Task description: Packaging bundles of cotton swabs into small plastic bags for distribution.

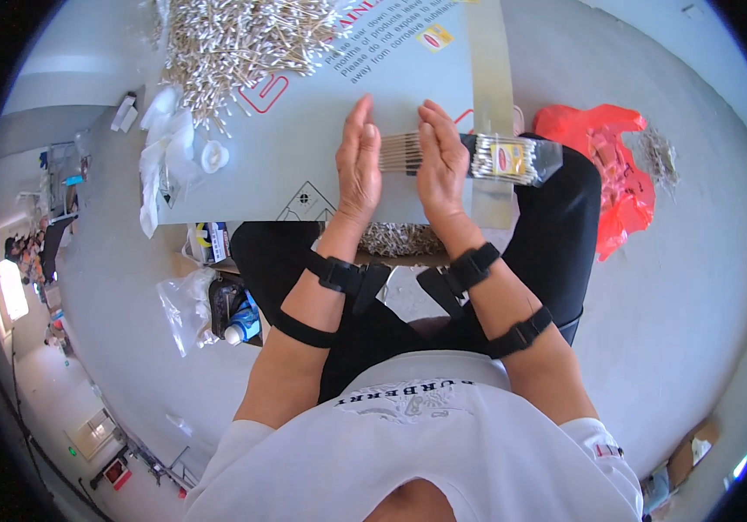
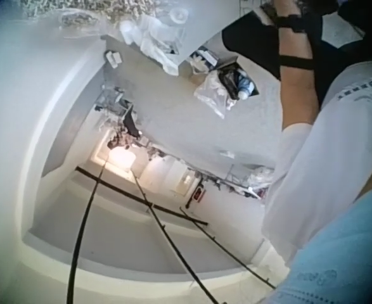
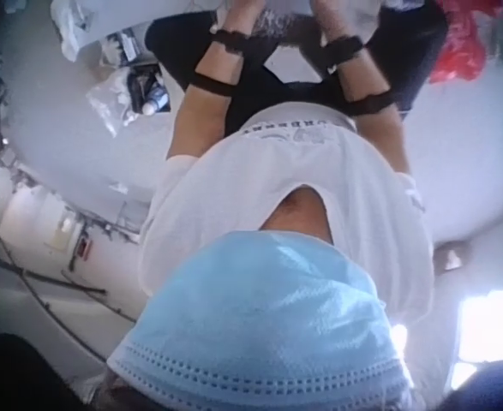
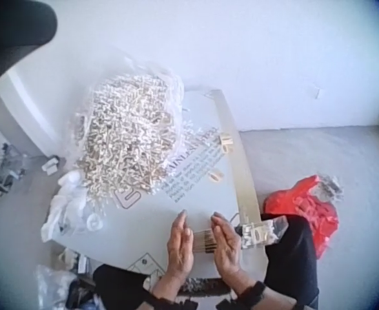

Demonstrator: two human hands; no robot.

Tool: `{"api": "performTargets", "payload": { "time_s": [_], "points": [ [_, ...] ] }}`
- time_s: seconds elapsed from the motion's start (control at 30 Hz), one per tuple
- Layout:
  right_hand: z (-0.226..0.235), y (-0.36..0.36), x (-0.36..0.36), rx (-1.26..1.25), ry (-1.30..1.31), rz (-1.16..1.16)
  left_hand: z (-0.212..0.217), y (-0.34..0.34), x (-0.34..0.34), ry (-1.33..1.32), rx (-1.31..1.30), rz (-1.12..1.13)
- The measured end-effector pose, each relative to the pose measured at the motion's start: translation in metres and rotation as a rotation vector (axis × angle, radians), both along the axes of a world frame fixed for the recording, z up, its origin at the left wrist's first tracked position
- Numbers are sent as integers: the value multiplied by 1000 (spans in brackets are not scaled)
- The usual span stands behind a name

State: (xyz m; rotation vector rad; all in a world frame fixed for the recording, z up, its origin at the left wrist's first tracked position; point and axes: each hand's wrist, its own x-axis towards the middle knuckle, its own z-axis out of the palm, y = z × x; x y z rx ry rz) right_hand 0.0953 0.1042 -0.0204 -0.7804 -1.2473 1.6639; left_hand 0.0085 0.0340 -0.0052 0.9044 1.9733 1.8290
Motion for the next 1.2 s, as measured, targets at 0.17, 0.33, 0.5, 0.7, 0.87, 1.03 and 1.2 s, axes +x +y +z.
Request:
{"api": "performTargets", "payload": {
  "time_s": [0.17, 0.33, 0.5, 0.7, 0.87, 1.03, 1.2],
  "points": [
    [7, 11, 9, -20, -22, 14, -8, -8, -63, 282, -177, 208],
    [20, 22, 2, -36, -154, 10, -8, -8, -158, 696, -430, 359],
    [43, 51, -34, 349, -548, 403, -4, 7, -177, 939, -559, 284],
    [32, 67, -104, 748, -634, 331, -10, 17, -134, 807, -497, 245],
    [23, 76, -119, 808, -760, 378, -11, 10, -132, 730, -348, 211],
    [20, 87, -114, 755, -816, 377, -16, 3, -157, 713, -355, 331],
    [21, 94, -91, 622, -687, 428, -15, 0, -161, 801, -354, 410]
  ]
}}
